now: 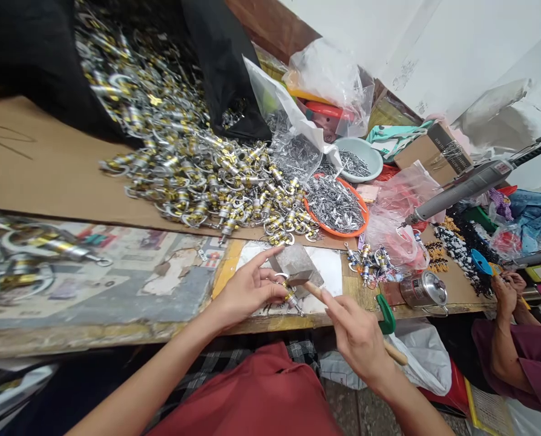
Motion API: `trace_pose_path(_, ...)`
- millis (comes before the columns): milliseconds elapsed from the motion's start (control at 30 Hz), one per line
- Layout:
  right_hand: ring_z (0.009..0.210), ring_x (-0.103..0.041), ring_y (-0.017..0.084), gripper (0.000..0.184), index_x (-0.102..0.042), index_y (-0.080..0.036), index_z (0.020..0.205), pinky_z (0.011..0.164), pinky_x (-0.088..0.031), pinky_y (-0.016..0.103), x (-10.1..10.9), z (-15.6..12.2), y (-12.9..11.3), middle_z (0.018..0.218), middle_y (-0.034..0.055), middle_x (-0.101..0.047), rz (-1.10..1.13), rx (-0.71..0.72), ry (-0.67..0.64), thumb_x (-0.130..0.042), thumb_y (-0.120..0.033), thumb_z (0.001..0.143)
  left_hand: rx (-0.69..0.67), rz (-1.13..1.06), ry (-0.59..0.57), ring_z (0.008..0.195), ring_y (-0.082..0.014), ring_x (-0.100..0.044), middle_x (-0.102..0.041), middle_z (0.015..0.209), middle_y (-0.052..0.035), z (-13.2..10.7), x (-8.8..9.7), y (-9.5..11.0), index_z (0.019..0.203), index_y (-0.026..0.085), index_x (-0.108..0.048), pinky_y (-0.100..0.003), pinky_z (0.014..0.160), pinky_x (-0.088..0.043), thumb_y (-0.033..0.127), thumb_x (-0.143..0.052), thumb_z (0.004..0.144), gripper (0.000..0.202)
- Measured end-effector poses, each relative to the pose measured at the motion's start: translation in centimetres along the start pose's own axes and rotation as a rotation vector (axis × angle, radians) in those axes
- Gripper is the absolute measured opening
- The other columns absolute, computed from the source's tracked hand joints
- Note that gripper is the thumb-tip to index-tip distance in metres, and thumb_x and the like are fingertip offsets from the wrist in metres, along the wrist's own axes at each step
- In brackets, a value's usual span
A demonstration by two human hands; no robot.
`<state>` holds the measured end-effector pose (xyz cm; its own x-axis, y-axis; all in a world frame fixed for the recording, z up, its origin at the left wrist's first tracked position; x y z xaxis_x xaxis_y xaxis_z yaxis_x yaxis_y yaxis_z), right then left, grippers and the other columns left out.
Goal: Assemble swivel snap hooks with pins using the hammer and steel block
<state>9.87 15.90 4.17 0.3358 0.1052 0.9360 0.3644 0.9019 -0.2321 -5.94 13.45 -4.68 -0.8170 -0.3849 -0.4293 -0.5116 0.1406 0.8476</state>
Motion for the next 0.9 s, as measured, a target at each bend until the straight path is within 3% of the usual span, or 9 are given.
trace_pose_path(100,0.081,-0.060,0.015,0.057,-0.029,-0.027,0.138,0.068,-0.050,0.024,1.1,-0.7,-0.2,0.096,0.0074,-0.060,0.051,0.020,0.137,-0.040,-0.005,0.087,0.006,-0.006,0.001,0.052,-0.0135,-0.061,-0.059,0.060,0.0073,0.0,0.1,-0.1,0.132,0.016,-0.030,-0.026,0.054,-0.050,0.016,-0.072,0.052,0.091)
trace_pose_path(233,0.075,-0.061,0.014,0.049,-0.037,-0.025,0.135,0.066,-0.051,0.024,-0.8,-1.4,0.8,0.089,0.0062,-0.062,0.103,-0.060,0.003,-0.038,-0.009,0.088,0.006,0.003,0.009,0.051,-0.0127,-0.060,-0.059,0.060,0.0074,0.1,0.1,-0.2,0.132,0.015,-0.030,-0.025,0.052,-0.049,0.017,-0.073,0.051,0.092)
trace_pose_path(367,0.092,-0.061,0.017,0.042,-0.044,-0.022,0.130,0.079,-0.051,0.029,-1.4,-0.9,5.2,0.105,0.0084,-0.062,0.244,-0.243,0.101,-0.045,-0.020,0.088,-0.005,0.037,0.035,0.053,-0.0144,-0.062,-0.059,0.061,0.0068,0.0,0.3,0.0,0.132,0.015,-0.032,-0.028,0.055,-0.050,0.020,-0.074,0.051,0.091)
trace_pose_path(433,0.102,-0.058,0.020,0.042,-0.048,-0.020,0.127,0.085,-0.048,0.033,-2.2,0.0,7.6,0.114,0.0099,-0.061,0.299,-0.312,0.102,-0.050,-0.025,0.086,-0.024,0.095,0.070,0.057,-0.0158,-0.063,-0.061,0.062,0.0054,-0.2,0.6,0.4,0.126,0.015,-0.042,-0.029,0.059,-0.051,0.022,-0.074,0.051,0.081)
trace_pose_path(533,0.101,-0.059,0.021,0.039,-0.054,-0.019,0.122,0.085,-0.048,0.036,-4.5,2.1,9.9,0.115,0.0094,-0.061,0.332,-0.347,-0.077,-0.051,-0.031,0.085,-0.050,0.230,0.112,0.062,-0.0180,-0.065,-0.067,0.063,0.0005,-0.4,1.1,0.7,0.094,0.015,-0.065,-0.030,0.065,-0.051,0.025,-0.073,0.054,0.041)
trace_pose_path(600,0.094,-0.062,0.020,0.033,-0.059,-0.019,0.115,0.080,-0.049,0.033,-5.3,4.0,10.5,0.107,0.0076,-0.065,0.255,-0.303,-0.166,-0.049,-0.032,0.086,-0.089,0.296,0.132,0.062,-0.0189,-0.064,-0.068,0.063,-0.0018,-0.4,1.4,1.0,0.072,0.016,-0.068,-0.031,0.065,-0.051,0.027,-0.072,0.057,0.019)
trace_pose_path(767,0.096,-0.057,0.017,0.030,-0.063,-0.017,0.108,0.081,-0.044,0.027,-3.6,10.4,13.4,0.105,0.0081,-0.063,-0.138,-0.317,-0.050,-0.039,-0.018,0.090,-0.379,0.437,0.162,0.073,-0.0183,-0.061,-0.064,0.075,-0.0030,-0.7,1.2,3.2,0.057,0.020,-0.069,-0.027,0.067,-0.049,0.027,-0.072,0.058,0.007)
trace_pose_path(900,0.091,-0.056,0.020,0.030,-0.067,-0.015,0.097,0.076,-0.042,0.028,-4.0,14.7,16.2,0.096,0.0102,-0.061,-0.246,-0.376,-0.095,-0.042,-0.008,0.083,-0.508,0.568,0.157,0.070,-0.0160,-0.058,-0.060,0.072,-0.0021,-1.3,0.2,4.3,0.059,0.022,-0.071,-0.025,0.062,-0.046,0.025,-0.068,0.063,0.006)
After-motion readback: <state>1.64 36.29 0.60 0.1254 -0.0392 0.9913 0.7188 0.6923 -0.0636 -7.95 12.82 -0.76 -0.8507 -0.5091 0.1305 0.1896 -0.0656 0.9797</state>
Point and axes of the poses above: each hand's wrist, its own z-axis towards the middle knuckle, its own x-axis out of the back of the hand, y = z × x, the point moved 9 cm from there along z, towards the middle knuckle
